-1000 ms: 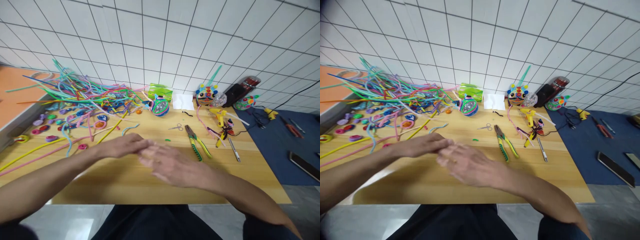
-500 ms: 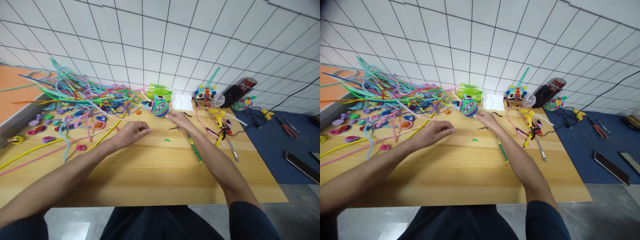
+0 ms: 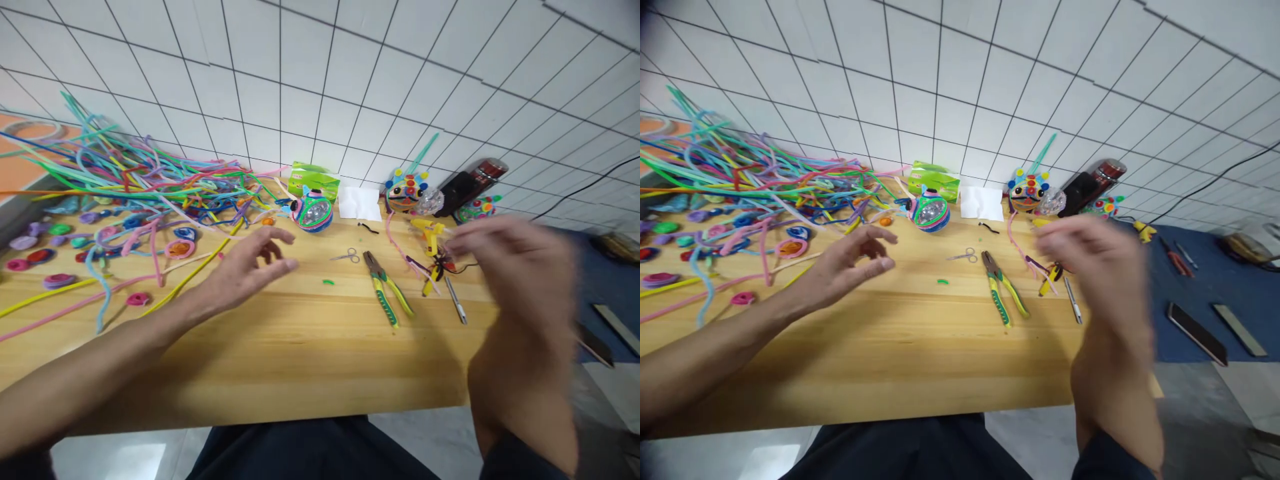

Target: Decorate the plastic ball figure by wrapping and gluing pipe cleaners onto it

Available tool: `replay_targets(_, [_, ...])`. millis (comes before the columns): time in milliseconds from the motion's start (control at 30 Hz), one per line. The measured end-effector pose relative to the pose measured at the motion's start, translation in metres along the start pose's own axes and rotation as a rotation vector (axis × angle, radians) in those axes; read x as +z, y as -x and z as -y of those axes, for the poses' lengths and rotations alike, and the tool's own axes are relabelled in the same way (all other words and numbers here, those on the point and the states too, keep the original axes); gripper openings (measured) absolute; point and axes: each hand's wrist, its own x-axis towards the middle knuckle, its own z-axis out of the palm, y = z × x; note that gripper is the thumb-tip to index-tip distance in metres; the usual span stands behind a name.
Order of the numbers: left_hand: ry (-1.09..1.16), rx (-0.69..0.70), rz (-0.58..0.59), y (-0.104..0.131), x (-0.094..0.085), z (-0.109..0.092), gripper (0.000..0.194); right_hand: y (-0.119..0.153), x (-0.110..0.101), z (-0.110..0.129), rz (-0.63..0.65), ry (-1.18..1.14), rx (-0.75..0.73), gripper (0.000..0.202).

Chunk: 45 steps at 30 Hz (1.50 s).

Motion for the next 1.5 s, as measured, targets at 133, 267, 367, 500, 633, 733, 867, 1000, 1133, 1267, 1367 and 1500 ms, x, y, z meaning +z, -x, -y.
replay_targets(133, [0.088, 0.252, 0.36, 0.002, 0.044, -0.03, 0.06, 0.036, 0.105, 0.017, 0.744, -0.2, -0.279, 0.02])
replay_targets(267, [-0.091, 0.058, 0.717, 0.0, 0.036, -0.003, 0.039, 0.032, 0.108, 0.012, 1.013, -0.289, -0.28, 0.023])
replay_targets(367, [-0.001, -0.208, 0.449, -0.012, 0.014, 0.037, 0.034, -0.001, 0.092, -0.017, 0.858, -0.363, -0.03, 0.032])
replay_targets(500, [0.487, -0.457, -0.026, -0.047, 0.018, 0.064, 0.054, -0.065, 0.126, -0.046, 0.421, -0.172, 0.09, 0.037])
replay_targets(633, [0.496, -0.488, -0.175, -0.092, 0.041, 0.071, 0.073, -0.103, 0.157, -0.059, 0.37, 0.112, 0.101, 0.03])
replay_targets(733, [0.432, -0.476, -0.18, -0.117, 0.05, 0.076, 0.082, -0.086, 0.137, -0.081, 0.417, 0.287, 0.095, 0.03])
replay_targets(867, [0.371, -0.479, -0.124, -0.135, 0.051, 0.08, 0.104, -0.011, 0.087, -0.121, 0.449, 0.363, 0.062, 0.037])
replay_targets(1000, [0.3, -0.431, -0.085, -0.139, 0.053, 0.078, 0.107, 0.06, 0.07, -0.148, 0.512, 0.32, -0.112, 0.025])
replay_targets(1133, [0.237, -0.319, -0.06, -0.136, 0.058, 0.075, 0.088, 0.079, 0.086, -0.153, 0.411, 0.418, -0.086, 0.017])
replay_targets(1267, [0.289, -0.296, -0.105, -0.129, 0.06, 0.073, 0.076, 0.068, 0.107, -0.157, 0.346, 0.463, -0.034, 0.016])
replay_targets(1367, [0.392, -0.257, -0.161, -0.121, 0.056, 0.072, 0.068, 0.064, 0.118, -0.166, 0.271, 0.38, -0.084, 0.017])
replay_targets(1500, [0.484, -0.218, -0.22, -0.115, 0.041, 0.07, 0.073, 0.061, 0.118, -0.173, 0.186, 0.303, -0.156, 0.019])
